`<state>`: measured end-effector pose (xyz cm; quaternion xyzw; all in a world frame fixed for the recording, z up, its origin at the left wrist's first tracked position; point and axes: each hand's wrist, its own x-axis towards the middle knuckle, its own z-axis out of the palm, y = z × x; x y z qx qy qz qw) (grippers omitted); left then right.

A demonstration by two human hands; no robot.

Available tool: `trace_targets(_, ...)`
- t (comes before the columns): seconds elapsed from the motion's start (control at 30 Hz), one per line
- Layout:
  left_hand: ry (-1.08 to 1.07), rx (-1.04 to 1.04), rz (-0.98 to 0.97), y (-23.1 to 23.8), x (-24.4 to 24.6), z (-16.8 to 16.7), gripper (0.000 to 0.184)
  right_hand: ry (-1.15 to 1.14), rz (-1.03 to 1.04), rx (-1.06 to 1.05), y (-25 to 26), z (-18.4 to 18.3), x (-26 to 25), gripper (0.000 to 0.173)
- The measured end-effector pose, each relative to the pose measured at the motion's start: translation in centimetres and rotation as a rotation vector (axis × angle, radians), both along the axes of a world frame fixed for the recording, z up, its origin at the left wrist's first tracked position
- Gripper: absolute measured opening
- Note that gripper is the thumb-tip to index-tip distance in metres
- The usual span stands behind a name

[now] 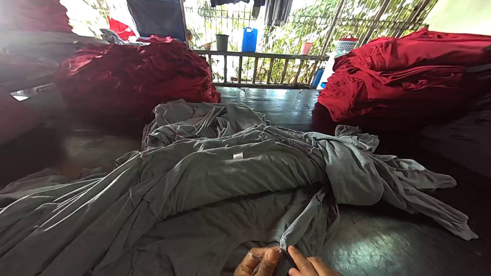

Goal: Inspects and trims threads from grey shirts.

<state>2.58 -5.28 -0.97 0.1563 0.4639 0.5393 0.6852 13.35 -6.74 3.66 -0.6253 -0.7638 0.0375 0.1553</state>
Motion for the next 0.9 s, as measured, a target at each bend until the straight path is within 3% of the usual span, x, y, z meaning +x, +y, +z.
trace_targets(0.3,-0.005,-0.086,0.074,0.6,0.1,0.7,0.027,0.222,-0.033,-0.205,0.3,0.9,1.2,0.033)
trace_targets(0.9,-0.089,-0.106,0.075,0.6,-0.5,0.8,0.032,0.069,0.010,-0.056,0.6,0.0,-0.5,0.030)
